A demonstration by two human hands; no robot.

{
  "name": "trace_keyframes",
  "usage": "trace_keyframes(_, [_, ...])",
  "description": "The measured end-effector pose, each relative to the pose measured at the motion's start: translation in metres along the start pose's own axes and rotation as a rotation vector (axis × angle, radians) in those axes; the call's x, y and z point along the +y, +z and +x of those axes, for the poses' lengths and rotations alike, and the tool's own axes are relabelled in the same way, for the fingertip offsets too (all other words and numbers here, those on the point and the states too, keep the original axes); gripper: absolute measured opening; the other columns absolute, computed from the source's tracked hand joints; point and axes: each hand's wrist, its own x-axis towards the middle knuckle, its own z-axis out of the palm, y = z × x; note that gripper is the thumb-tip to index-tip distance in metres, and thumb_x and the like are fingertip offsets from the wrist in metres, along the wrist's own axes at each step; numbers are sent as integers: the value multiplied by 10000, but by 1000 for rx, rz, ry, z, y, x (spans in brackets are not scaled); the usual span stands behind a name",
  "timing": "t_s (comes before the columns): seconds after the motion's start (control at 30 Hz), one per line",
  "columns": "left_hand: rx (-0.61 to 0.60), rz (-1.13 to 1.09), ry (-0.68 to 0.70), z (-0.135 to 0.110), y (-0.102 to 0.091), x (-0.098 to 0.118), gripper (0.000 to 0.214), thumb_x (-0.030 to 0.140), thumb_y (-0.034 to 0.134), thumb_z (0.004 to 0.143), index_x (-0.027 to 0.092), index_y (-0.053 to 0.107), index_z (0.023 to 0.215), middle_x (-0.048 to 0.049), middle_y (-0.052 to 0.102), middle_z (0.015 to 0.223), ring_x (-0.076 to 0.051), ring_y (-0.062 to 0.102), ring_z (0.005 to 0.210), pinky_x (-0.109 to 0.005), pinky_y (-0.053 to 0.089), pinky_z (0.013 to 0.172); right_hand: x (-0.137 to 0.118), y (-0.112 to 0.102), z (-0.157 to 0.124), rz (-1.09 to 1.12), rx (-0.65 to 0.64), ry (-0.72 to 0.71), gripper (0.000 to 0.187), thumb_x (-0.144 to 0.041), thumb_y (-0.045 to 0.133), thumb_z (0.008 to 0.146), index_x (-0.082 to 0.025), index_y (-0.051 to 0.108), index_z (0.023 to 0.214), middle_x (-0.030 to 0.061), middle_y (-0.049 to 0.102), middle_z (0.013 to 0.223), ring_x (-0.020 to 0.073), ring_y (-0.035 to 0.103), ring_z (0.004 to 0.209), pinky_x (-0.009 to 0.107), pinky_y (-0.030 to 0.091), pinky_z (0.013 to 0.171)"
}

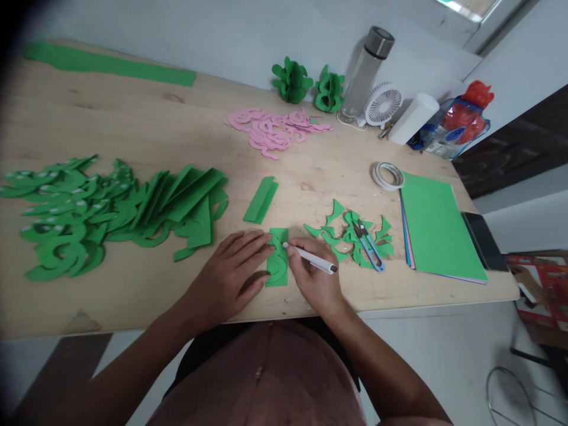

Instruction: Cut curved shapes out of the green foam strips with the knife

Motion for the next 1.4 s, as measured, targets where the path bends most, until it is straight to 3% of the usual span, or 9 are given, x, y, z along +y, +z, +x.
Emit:
trace_keyframes(0.17, [2,2,8,0,1,0,356,250,460,971,102,617,1254,-171,609,1381,-326,518,1323,-555,401,1113,1,-1,-2,-11,-9,15,132,-302,597,935,-235,709,922,41,771,888,206,713,820,390,530,823])
trace_keyframes(0.5, [1,11,6,0,0,0,353,253,457,975,105,615,1254,-162,608,1386,-319,515,1329,-546,399,1118,2,0,-7,15,15,42,115,-304,618,919,-238,713,921,47,772,902,216,715,832,372,536,759])
trace_keyframes(1.4, [-13,1,4,0,-1,0,358,247,457,970,127,618,1267,-164,603,1388,-316,506,1334,-559,405,1122,0,-2,-11,-14,23,69,164,-337,609,925,-229,732,926,63,780,916,228,725,855,387,554,789])
